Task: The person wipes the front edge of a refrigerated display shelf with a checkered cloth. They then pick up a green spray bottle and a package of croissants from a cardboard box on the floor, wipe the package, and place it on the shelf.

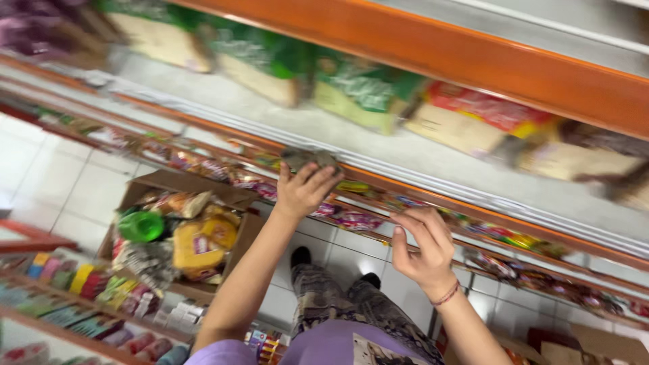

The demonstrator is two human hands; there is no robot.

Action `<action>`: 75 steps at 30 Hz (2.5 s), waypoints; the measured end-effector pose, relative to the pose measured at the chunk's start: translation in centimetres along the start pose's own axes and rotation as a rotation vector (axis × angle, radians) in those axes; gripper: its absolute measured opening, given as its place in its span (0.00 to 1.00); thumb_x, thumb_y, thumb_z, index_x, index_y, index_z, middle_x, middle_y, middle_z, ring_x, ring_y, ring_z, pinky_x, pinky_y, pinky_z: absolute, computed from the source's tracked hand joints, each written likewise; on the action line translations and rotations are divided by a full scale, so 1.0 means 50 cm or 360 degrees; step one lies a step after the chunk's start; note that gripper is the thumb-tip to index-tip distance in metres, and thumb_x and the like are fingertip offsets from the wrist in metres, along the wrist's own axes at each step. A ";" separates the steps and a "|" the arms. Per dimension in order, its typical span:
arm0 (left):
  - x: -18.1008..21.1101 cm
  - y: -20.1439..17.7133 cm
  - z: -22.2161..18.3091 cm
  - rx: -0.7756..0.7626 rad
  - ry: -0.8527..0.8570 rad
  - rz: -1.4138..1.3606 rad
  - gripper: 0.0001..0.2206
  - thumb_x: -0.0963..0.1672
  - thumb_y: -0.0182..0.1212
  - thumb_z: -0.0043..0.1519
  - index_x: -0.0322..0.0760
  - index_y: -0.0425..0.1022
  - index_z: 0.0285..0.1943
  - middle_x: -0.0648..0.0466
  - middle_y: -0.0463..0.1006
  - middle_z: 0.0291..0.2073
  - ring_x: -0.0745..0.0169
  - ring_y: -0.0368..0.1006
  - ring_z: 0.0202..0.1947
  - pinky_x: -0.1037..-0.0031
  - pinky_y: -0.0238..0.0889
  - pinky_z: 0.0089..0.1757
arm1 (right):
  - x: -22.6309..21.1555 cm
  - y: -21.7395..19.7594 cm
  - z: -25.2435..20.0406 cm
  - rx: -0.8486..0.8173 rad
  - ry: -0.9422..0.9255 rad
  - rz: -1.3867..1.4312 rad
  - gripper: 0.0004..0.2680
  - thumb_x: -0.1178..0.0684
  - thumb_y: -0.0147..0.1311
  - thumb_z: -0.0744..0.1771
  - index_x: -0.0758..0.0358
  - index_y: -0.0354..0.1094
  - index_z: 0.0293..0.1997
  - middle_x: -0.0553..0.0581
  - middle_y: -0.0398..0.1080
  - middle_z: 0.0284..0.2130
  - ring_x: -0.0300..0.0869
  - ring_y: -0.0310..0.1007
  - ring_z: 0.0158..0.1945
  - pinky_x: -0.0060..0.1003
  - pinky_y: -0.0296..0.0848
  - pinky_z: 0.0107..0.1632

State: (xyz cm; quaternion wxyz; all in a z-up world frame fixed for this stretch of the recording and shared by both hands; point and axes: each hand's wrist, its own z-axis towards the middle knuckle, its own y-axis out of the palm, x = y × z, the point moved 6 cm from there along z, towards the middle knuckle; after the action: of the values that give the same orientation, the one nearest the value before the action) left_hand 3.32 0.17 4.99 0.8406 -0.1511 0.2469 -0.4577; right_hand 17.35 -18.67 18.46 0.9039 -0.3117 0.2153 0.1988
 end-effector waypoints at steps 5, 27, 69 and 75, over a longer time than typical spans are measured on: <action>-0.236 0.009 -0.150 -0.0252 -0.0523 0.0007 0.19 0.41 0.57 0.67 0.44 0.75 0.69 0.51 0.56 0.77 0.47 0.45 0.79 0.39 0.27 0.71 | -0.072 0.130 0.062 -0.0068 -0.0102 0.0094 0.07 0.68 0.56 0.61 0.70 0.73 0.40 0.62 0.72 0.36 0.50 0.74 0.39 0.41 0.74 0.42; -0.512 -0.219 -0.089 0.0243 -0.1088 -0.0823 0.32 0.33 0.51 0.56 0.33 0.64 0.74 0.43 0.66 0.71 0.41 0.61 0.75 0.48 0.54 0.72 | -0.176 0.410 0.089 -0.0299 0.0153 -0.0705 0.24 0.58 0.59 0.61 0.67 0.62 0.65 0.66 0.62 0.58 0.62 0.60 0.64 0.59 0.57 0.70; -0.389 -0.227 0.103 -0.0796 -0.0225 -0.1245 0.30 0.38 0.62 0.42 0.25 0.72 0.59 0.38 0.76 0.56 0.39 0.72 0.58 0.56 0.61 0.62 | -0.136 0.411 0.034 0.0033 -0.0046 -0.0411 0.18 0.65 0.56 0.60 0.68 0.70 0.55 0.63 0.69 0.51 0.56 0.69 0.58 0.55 0.64 0.65; -0.349 -0.205 0.127 -0.1020 -0.0287 -0.1365 0.29 0.37 0.60 0.45 0.27 0.73 0.61 0.39 0.77 0.56 0.39 0.71 0.60 0.58 0.61 0.62 | -0.124 0.333 -0.016 0.0202 0.0022 -0.0258 0.13 0.65 0.55 0.59 0.66 0.71 0.47 0.61 0.70 0.44 0.56 0.71 0.52 0.47 0.70 0.57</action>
State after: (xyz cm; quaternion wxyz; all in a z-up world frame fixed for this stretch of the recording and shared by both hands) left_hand -8.31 9.59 20.06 0.5081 -0.5257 0.2171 -0.6467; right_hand 3.77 -8.47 13.13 0.9334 -0.2716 0.2077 0.1090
